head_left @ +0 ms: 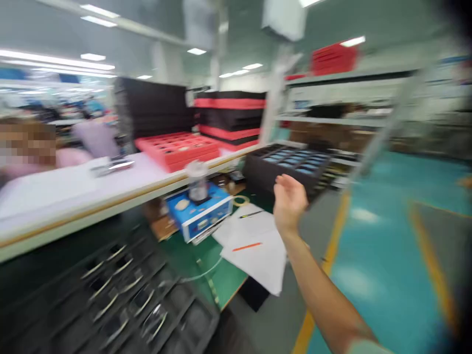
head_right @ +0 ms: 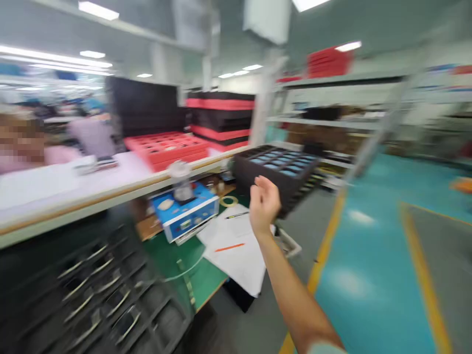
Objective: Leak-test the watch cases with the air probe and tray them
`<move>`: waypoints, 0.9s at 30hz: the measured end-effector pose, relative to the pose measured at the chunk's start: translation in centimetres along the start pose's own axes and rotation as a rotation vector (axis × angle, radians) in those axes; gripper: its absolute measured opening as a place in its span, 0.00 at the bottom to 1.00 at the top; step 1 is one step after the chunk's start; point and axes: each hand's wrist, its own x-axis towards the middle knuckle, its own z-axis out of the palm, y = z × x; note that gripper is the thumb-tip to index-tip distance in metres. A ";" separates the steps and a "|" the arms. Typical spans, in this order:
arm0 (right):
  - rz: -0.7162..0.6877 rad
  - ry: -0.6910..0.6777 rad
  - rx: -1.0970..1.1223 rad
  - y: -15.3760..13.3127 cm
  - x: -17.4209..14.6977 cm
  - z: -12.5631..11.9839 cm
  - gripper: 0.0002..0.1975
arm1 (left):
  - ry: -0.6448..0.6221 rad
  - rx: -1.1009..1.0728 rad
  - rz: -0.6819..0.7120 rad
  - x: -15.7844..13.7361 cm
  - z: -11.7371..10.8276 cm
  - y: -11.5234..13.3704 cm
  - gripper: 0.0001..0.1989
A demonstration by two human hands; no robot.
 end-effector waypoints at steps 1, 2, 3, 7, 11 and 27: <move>-0.082 -0.074 0.013 -0.5 -5.2 0.3 0.17 | 0.105 0.071 -0.099 -4.5 -3.7 -1.3 0.27; -0.105 -0.178 0.023 -1.0 -10.2 0.3 0.16 | 0.226 0.157 -0.187 -9.0 -7.3 -1.9 0.25; -0.039 -0.356 0.045 -1.6 -14.7 -0.1 0.16 | 0.347 0.256 -0.262 -13.1 -10.3 -2.0 0.23; 0.415 -1.056 0.127 -4.5 -27.7 -1.1 0.18 | 0.676 0.617 -0.499 -23.2 -19.1 -2.5 0.23; 0.775 -1.591 0.261 -9.3 -35.2 0.8 0.25 | 0.869 0.586 -0.874 -27.0 -26.1 -6.5 0.31; 1.120 -1.846 0.150 -18.8 -50.6 8.9 0.08 | 0.758 0.129 -1.176 -24.1 -41.1 -16.6 0.13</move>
